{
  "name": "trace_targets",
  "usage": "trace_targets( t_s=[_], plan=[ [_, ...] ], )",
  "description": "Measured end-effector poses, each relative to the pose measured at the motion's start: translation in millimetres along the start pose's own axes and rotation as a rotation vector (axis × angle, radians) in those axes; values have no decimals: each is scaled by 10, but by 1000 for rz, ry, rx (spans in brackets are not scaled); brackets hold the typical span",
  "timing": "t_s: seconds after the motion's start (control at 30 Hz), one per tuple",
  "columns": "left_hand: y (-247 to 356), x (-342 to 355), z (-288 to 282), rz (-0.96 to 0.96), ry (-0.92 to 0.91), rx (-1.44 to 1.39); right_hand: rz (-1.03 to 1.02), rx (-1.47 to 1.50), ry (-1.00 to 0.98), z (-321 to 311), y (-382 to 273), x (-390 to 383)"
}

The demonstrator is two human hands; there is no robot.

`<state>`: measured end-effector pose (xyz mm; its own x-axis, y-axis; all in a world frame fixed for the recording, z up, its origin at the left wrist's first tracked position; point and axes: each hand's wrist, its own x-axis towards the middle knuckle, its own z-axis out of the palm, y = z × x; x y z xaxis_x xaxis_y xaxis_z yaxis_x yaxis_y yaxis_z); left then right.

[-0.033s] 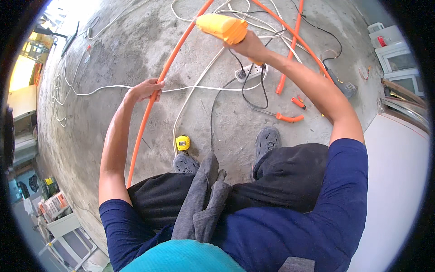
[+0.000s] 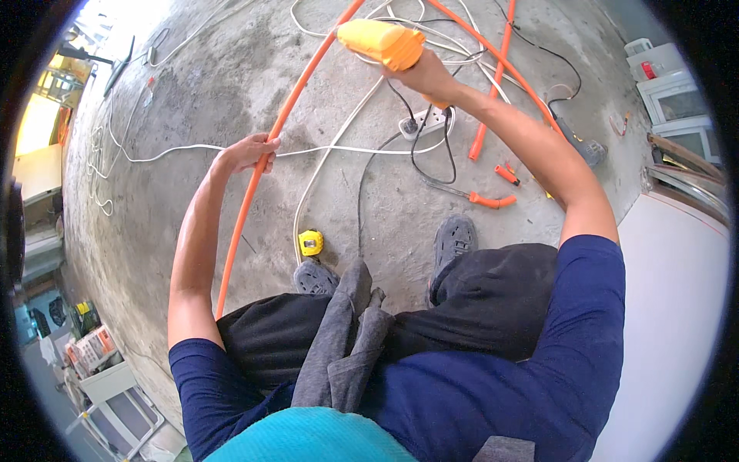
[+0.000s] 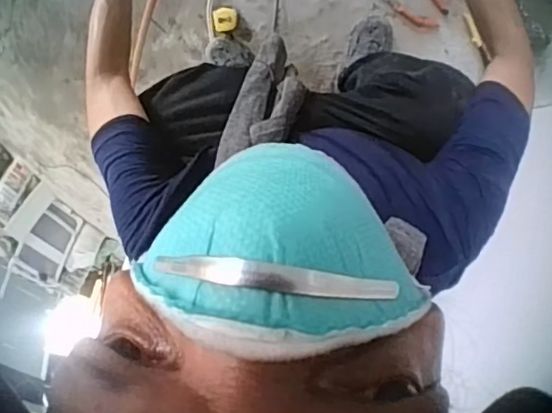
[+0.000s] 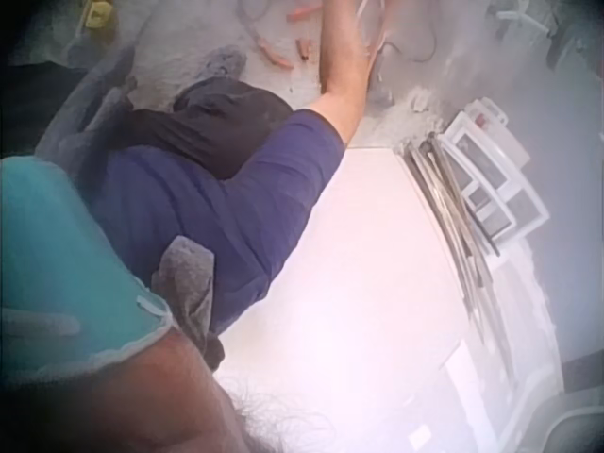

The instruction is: The person uses a heat gun to soften an orange conduit pipe and bends it into a curve by hand. They then use pliers to cut the pipe to length before fitting the bent section into a pre-installed track on a wall.

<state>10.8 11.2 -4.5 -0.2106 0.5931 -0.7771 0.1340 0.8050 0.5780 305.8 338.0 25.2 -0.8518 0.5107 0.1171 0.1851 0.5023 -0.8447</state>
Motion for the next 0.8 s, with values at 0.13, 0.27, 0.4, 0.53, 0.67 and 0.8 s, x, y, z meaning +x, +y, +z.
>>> trace_targets(
  t_s=[0.13, 0.27, 0.4, 0.53, 0.67, 0.8],
  plan=[
    [5, -8, 6, 9, -25, -19, 111, 6, 80, -133, -70, 87],
    [62, -55, 1, 25, -53, -10, 125, 60, 106, -279, 147, 286],
    [1, -77, -17, 39, -68, -63, 115, -7, 120, -338, 130, 416],
    [97, -130, 30, 19, -35, -74, 129, 8, 121, -390, 321, 468],
    [-9, -80, 12, 38, -97, -139, 167, -8, -8, -296, 192, 315],
    [16, -63, 22, 19, -57, -92, 165, 33, -54, -115, 6, 62]
  ],
)
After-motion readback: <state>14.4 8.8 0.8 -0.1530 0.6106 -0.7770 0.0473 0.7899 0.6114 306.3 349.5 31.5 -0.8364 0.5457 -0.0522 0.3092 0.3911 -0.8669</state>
